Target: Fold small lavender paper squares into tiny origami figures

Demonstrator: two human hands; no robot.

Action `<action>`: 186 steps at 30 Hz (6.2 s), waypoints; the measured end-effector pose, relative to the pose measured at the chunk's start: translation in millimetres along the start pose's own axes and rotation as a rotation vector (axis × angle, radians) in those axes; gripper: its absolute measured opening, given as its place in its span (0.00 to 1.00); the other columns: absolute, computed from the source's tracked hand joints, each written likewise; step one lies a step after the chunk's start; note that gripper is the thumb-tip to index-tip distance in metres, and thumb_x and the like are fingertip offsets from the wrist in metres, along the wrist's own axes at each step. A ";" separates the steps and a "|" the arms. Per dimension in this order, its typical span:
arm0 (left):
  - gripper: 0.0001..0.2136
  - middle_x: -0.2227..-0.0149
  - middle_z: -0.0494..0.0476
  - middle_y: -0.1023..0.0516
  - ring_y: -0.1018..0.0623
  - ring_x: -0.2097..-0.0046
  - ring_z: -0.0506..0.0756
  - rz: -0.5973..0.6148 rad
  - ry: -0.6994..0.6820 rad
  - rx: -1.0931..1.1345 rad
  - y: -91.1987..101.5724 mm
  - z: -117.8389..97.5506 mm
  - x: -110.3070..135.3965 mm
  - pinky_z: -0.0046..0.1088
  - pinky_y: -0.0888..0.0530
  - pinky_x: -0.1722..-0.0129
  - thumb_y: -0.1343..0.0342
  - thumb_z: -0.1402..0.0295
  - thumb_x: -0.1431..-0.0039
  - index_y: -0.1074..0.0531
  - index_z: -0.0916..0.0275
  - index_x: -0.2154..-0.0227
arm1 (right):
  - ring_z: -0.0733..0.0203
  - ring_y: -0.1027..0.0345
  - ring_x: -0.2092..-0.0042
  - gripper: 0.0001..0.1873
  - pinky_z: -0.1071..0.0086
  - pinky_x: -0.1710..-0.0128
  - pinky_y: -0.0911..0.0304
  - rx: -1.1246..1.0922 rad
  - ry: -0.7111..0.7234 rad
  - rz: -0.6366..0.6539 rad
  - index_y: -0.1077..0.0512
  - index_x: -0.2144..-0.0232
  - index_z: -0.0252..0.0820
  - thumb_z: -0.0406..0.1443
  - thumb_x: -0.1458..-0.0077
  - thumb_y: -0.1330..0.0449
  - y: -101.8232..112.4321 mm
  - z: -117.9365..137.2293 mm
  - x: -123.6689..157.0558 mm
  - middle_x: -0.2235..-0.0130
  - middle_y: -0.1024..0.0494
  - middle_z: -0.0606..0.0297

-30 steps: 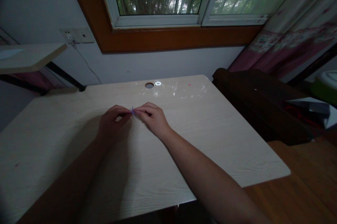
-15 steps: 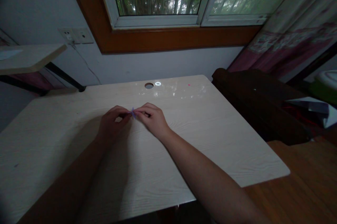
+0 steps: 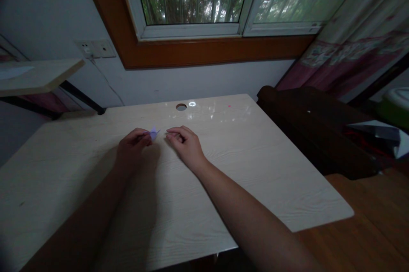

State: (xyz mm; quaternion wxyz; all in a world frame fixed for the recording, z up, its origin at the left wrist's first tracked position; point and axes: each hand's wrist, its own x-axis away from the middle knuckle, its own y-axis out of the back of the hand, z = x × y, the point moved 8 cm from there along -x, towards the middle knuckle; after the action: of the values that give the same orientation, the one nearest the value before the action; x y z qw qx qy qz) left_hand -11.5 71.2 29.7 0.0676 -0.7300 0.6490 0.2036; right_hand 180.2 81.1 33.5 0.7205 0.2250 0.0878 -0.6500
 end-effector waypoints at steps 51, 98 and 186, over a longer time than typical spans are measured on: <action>0.08 0.66 0.54 0.24 0.24 0.69 0.50 0.135 -0.024 0.096 -14.2 0.2 4.0 0.27 0.25 0.67 0.35 0.63 0.46 0.24 0.60 0.67 | 0.64 0.36 0.71 0.05 0.69 0.70 0.41 0.065 0.129 0.025 0.21 0.66 0.46 0.38 0.43 0.37 -4.7 15.5 3.2 0.71 0.27 0.65; 0.06 0.68 0.53 0.26 0.25 0.68 0.51 0.105 0.009 0.071 -10.0 2.6 1.3 0.26 0.28 0.67 0.37 0.64 0.45 0.24 0.61 0.70 | 0.65 0.37 0.71 0.05 0.70 0.71 0.42 0.046 0.127 0.007 0.20 0.66 0.45 0.37 0.43 0.36 -1.1 17.5 1.7 0.69 0.25 0.65; 0.13 0.62 0.55 0.21 0.19 0.62 0.53 0.100 0.012 0.060 -16.7 12.3 9.2 0.30 0.22 0.59 0.38 0.63 0.43 0.29 0.60 0.57 | 0.70 0.42 0.76 0.12 0.72 0.75 0.47 -0.551 -0.430 0.142 0.23 0.72 0.39 0.42 0.53 0.33 -24.9 -34.9 3.4 0.75 0.26 0.68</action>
State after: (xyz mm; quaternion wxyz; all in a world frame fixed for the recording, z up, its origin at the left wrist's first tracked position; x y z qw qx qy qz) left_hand 2.9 69.8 12.3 0.0754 -0.6956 0.6907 0.1829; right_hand 162.1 92.0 -4.0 0.7994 -0.1144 0.0903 -0.5828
